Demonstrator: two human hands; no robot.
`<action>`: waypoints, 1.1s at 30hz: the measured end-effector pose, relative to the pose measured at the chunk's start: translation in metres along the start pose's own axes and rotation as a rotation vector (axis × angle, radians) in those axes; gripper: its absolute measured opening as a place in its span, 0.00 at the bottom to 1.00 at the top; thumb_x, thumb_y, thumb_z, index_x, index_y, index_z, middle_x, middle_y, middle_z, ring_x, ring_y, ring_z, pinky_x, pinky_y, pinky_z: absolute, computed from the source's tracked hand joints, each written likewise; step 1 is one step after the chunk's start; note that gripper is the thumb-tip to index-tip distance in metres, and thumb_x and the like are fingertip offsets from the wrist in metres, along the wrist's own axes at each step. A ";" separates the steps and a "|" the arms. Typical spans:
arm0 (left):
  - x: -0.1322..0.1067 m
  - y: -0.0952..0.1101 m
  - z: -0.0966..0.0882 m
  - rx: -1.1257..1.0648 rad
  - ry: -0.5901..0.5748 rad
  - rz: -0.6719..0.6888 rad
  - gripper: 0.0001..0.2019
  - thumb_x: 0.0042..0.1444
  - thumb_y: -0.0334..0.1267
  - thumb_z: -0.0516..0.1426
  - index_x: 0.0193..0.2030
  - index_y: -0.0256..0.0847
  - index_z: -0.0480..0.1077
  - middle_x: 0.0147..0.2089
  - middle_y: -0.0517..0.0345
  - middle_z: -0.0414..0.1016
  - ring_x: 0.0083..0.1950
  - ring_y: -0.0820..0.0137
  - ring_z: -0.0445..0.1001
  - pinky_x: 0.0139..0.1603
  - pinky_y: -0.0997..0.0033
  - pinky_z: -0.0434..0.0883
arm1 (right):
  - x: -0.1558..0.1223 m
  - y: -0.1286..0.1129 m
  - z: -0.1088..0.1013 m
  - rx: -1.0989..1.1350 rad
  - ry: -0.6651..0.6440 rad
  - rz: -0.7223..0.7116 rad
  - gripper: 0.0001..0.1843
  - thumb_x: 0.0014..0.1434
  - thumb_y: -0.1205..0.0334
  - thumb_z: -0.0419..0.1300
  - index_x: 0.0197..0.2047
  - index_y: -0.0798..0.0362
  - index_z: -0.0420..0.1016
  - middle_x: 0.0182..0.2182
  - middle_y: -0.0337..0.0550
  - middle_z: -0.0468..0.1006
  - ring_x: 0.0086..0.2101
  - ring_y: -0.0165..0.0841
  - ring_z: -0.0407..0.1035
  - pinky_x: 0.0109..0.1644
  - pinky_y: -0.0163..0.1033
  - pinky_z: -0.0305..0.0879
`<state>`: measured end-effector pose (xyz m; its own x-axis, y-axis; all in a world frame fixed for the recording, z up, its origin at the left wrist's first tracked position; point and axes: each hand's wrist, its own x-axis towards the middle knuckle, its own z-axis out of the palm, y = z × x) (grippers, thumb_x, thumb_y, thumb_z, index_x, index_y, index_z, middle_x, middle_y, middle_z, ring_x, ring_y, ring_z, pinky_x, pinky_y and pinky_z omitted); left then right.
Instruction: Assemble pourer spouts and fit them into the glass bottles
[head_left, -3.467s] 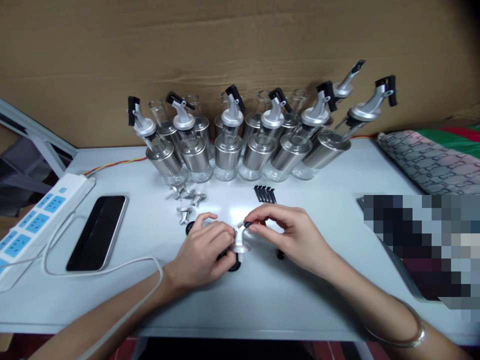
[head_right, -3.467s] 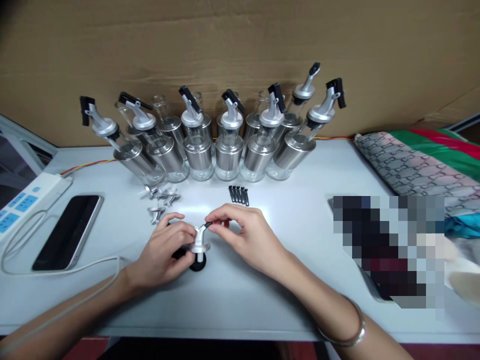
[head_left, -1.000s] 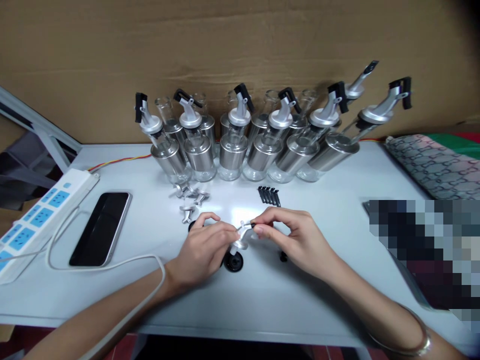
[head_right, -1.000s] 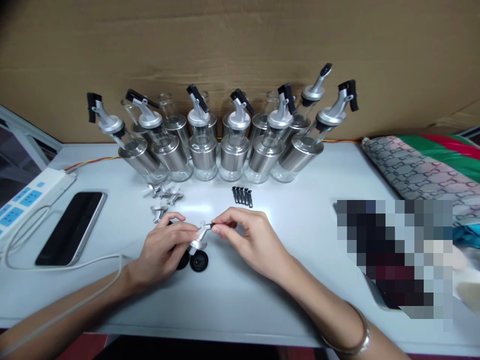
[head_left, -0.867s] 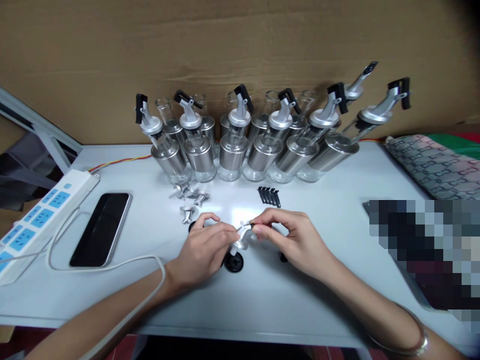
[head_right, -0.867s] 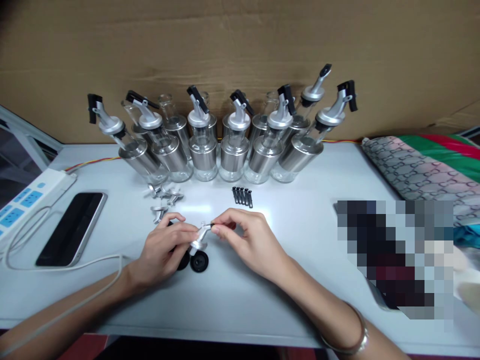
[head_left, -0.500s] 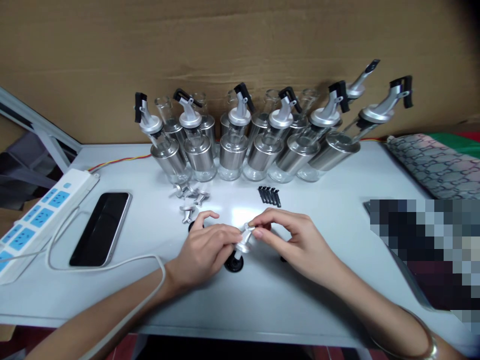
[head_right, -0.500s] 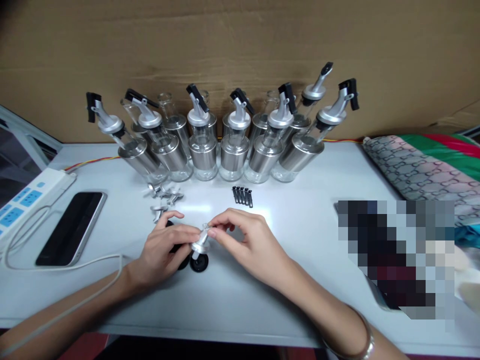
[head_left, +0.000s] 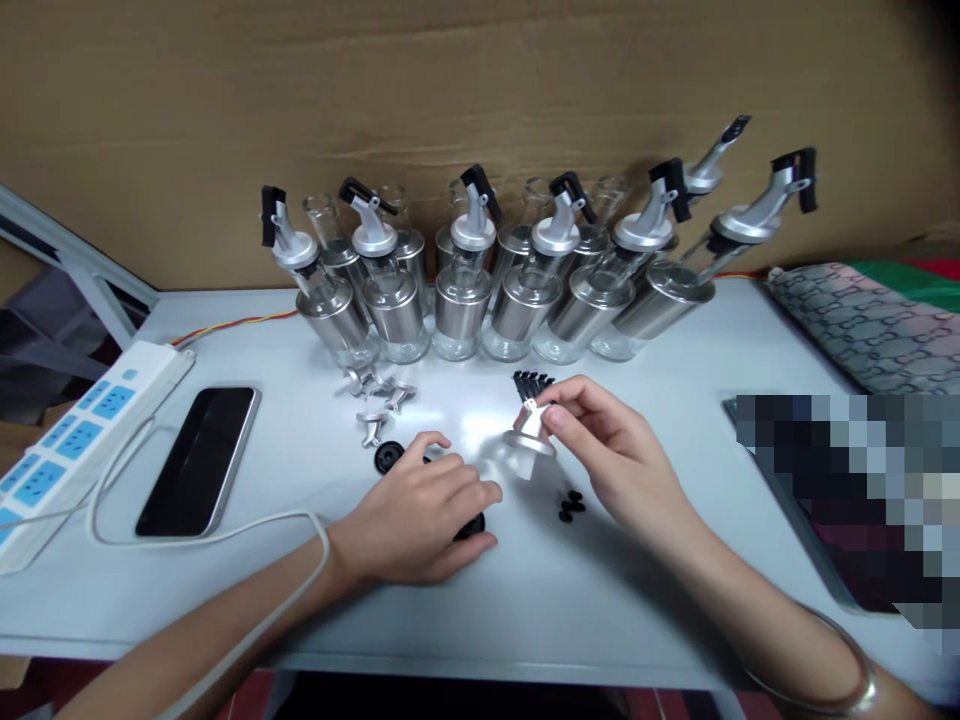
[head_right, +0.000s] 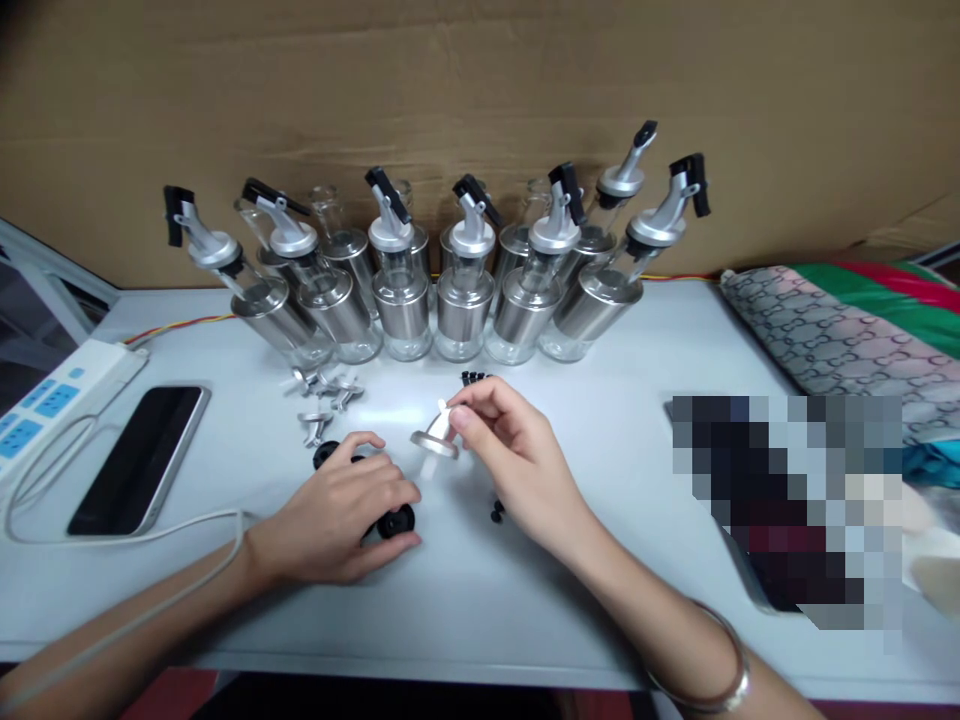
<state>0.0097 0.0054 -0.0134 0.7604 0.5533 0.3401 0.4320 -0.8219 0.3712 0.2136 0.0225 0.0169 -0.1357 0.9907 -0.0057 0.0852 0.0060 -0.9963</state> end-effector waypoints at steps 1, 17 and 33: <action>0.000 0.000 0.000 0.019 -0.003 0.017 0.07 0.62 0.39 0.53 0.42 0.39 0.64 0.31 0.60 0.73 0.31 0.70 0.71 0.52 0.60 0.62 | 0.000 0.000 0.000 0.004 0.020 0.002 0.16 0.57 0.45 0.61 0.34 0.50 0.70 0.27 0.39 0.76 0.29 0.31 0.69 0.33 0.35 0.67; -0.004 -0.004 0.007 -0.105 0.406 -0.110 0.10 0.66 0.39 0.51 0.33 0.41 0.61 0.32 0.59 0.64 0.35 0.72 0.70 0.36 0.74 0.72 | -0.004 -0.002 0.002 0.143 -0.423 0.115 0.15 0.61 0.47 0.57 0.35 0.52 0.69 0.32 0.41 0.77 0.34 0.32 0.71 0.39 0.36 0.66; -0.002 -0.003 0.004 -0.164 0.304 -0.091 0.04 0.62 0.32 0.52 0.43 0.39 0.64 0.38 0.53 0.72 0.41 0.68 0.72 0.51 0.60 0.72 | -0.005 0.001 0.004 0.094 -0.307 0.105 0.15 0.61 0.46 0.56 0.36 0.50 0.68 0.34 0.42 0.79 0.35 0.33 0.73 0.39 0.37 0.67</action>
<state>0.0089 0.0059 -0.0185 0.5323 0.6586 0.5319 0.3892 -0.7484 0.5371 0.2099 0.0171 0.0157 -0.4233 0.8980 -0.1198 0.0253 -0.1205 -0.9924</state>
